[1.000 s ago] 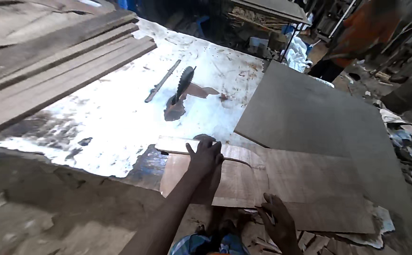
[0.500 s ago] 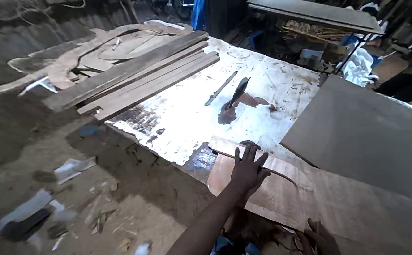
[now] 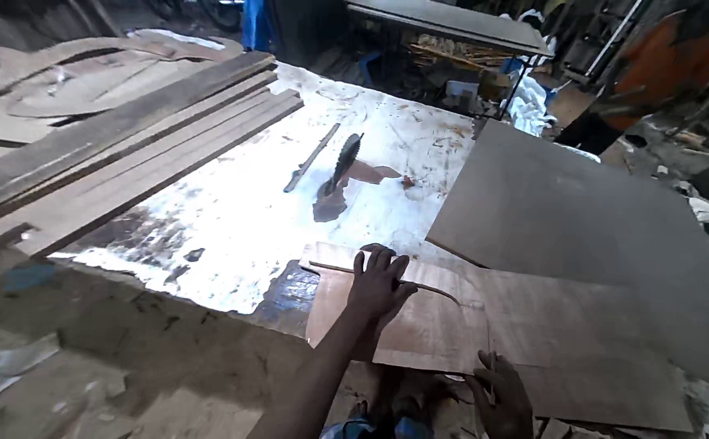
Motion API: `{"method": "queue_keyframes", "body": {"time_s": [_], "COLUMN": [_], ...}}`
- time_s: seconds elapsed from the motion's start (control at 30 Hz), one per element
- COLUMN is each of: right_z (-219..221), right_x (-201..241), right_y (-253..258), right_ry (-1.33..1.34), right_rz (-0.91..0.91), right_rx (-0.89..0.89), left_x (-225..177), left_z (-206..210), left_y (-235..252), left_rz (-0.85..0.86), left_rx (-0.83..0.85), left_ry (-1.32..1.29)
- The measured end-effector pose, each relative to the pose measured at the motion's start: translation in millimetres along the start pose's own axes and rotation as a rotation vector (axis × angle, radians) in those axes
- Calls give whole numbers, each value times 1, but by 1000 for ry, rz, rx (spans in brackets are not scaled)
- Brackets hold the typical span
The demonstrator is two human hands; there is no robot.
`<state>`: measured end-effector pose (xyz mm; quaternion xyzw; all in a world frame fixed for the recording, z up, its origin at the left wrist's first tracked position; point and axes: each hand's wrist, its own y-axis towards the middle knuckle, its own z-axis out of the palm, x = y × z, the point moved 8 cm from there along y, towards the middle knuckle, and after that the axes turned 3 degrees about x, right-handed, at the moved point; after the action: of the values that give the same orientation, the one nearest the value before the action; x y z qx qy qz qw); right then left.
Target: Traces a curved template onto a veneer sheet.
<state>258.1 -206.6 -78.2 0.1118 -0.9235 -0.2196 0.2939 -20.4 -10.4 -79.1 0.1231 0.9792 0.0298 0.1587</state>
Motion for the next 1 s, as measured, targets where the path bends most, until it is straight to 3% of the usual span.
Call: {"method": "queue_keyframes", "body": {"time_s": [0.47,1.0], "right_z": [0,5], "right_x": [-5,-7], "right_y": [-1,-9], "right_ry": [121,-69], "right_rz": [93,6], "right_rx": [1,-125], "left_x": [-3,-3], "left_z": [3,5], "left_y": [-2,-2], "left_rz": [-55,-9], "left_rx": [3,-71], "left_ry": [61,74]}}
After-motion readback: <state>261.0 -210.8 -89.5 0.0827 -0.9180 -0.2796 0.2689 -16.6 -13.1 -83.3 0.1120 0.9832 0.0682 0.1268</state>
